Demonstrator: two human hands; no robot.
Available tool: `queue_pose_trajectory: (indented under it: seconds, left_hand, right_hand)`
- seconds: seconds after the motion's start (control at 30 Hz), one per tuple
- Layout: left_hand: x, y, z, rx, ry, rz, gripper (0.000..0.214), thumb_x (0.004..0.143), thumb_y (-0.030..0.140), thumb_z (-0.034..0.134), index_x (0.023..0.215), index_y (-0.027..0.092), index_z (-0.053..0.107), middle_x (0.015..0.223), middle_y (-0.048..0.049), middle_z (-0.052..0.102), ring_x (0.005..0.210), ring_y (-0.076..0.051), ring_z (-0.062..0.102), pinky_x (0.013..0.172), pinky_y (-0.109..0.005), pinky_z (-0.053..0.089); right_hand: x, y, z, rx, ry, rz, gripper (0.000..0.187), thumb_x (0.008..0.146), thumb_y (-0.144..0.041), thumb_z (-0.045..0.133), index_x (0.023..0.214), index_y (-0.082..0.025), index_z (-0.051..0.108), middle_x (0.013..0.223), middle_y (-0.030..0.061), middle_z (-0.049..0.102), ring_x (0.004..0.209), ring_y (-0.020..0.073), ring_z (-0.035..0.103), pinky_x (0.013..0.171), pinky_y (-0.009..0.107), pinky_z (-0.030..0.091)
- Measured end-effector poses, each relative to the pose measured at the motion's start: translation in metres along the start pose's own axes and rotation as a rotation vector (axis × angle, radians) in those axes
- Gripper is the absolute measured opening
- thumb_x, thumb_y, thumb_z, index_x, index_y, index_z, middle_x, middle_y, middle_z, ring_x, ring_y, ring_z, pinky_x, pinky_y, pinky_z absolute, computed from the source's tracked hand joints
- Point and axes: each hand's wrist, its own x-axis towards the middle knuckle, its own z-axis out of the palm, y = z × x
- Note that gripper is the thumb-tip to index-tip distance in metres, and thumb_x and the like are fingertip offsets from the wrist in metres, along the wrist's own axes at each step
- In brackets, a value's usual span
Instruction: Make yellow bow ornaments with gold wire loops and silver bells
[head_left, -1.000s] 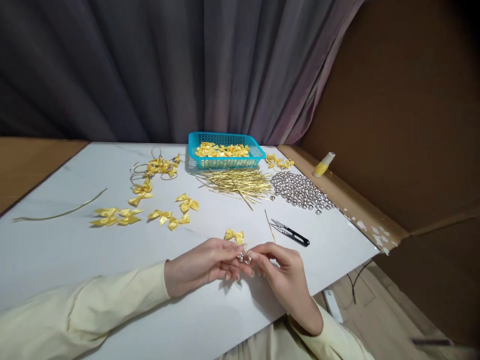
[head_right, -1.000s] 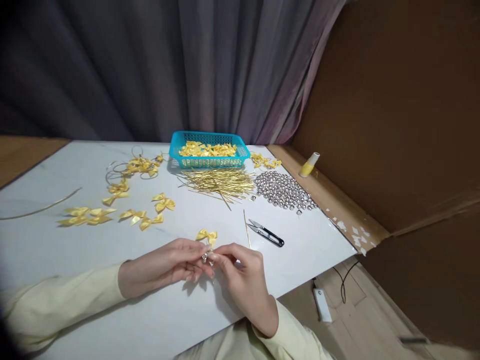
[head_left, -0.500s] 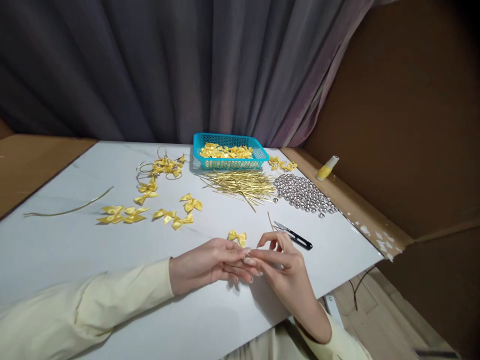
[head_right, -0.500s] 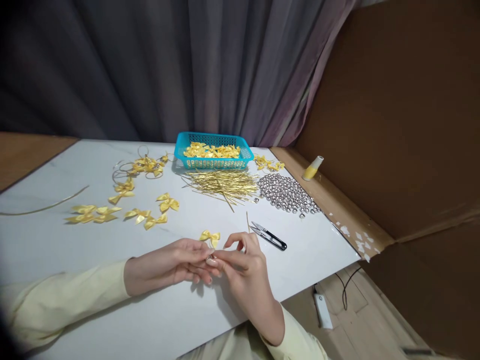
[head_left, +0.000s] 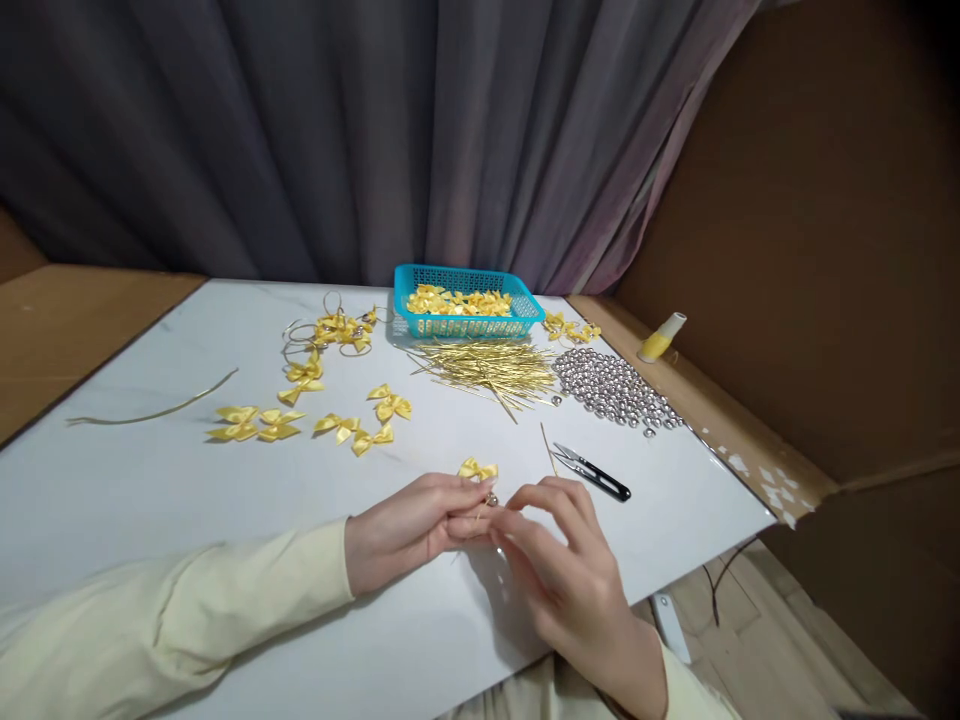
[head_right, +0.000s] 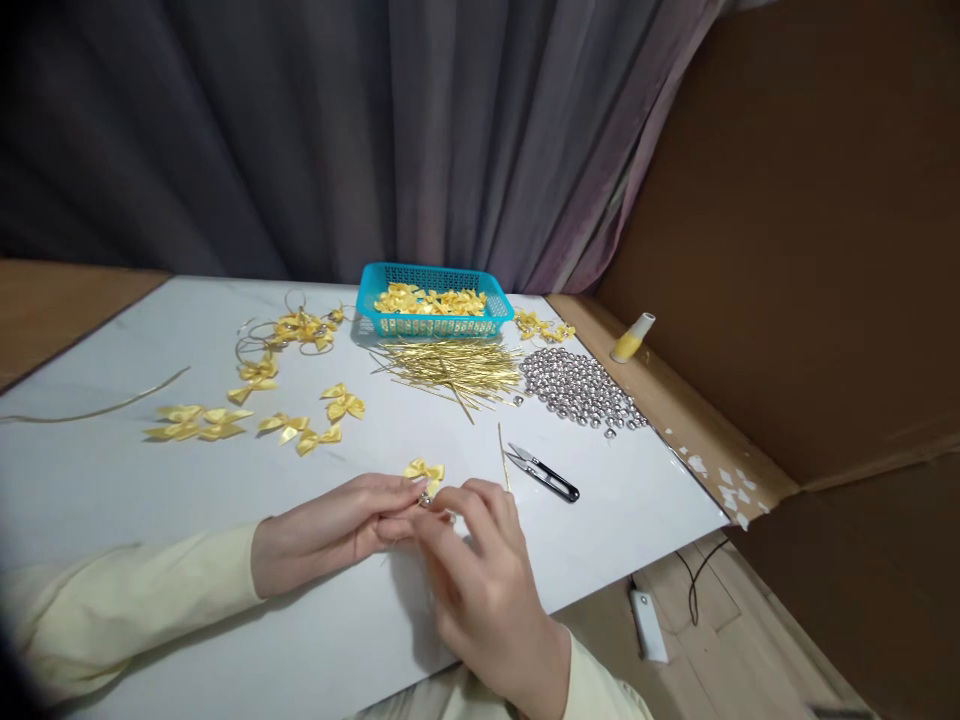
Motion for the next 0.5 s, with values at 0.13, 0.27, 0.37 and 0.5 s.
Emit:
queue_pose_trajectory:
  seconds: [0.13,0.27,0.37,0.5]
  left_hand:
    - [0.001,-0.001,0.0,-0.074,-0.002,-0.013,0.025,0.076,0.034,0.067,0.077,0.01,0.064,0.074,-0.0044,0.061,0.073,-0.013,0.056,0.07,-0.022,0.043]
    - [0.003,-0.001,0.0,-0.114,0.041,-0.009,0.021,0.073,0.03,0.07,0.074,0.01,0.063,0.074,-0.0037,0.061,0.071,-0.012,0.054,0.064,-0.02,0.041]
    - [0.003,-0.001,0.001,-0.15,0.037,-0.018,0.021,0.07,0.027,0.073,0.071,0.009,0.061,0.065,0.0003,0.055,0.06,-0.008,0.047,0.056,-0.018,0.036]
    - [0.002,0.0,0.002,-0.139,0.028,-0.008,0.024,0.069,0.029,0.073,0.067,0.01,0.058,0.059,0.0028,0.049,0.056,-0.007,0.041,0.053,-0.018,0.033]
  right_hand:
    - [0.001,0.001,0.007,-0.175,-0.168,-0.154,0.04,0.077,-0.001,0.048,0.112,-0.02,0.057,0.109,0.0097,0.057,0.1,0.0233,0.046,0.08,0.039,0.044]
    - [0.004,0.004,0.019,-0.192,-0.112,-0.2,0.03,0.083,-0.003,0.043,0.105,-0.016,0.059,0.105,0.0108,0.06,0.099,0.0221,0.047,0.077,0.036,0.044]
    - [0.003,0.005,0.024,-0.14,-0.051,-0.285,0.025,0.084,-0.002,0.042,0.099,-0.013,0.059,0.098,0.0094,0.063,0.096,0.0199,0.049,0.074,0.034,0.042]
    - [0.001,0.006,0.026,-0.131,-0.026,-0.32,0.015,0.083,-0.003,0.047,0.086,-0.011,0.059,0.094,0.0086,0.065,0.092,0.0192,0.051,0.07,0.033,0.04]
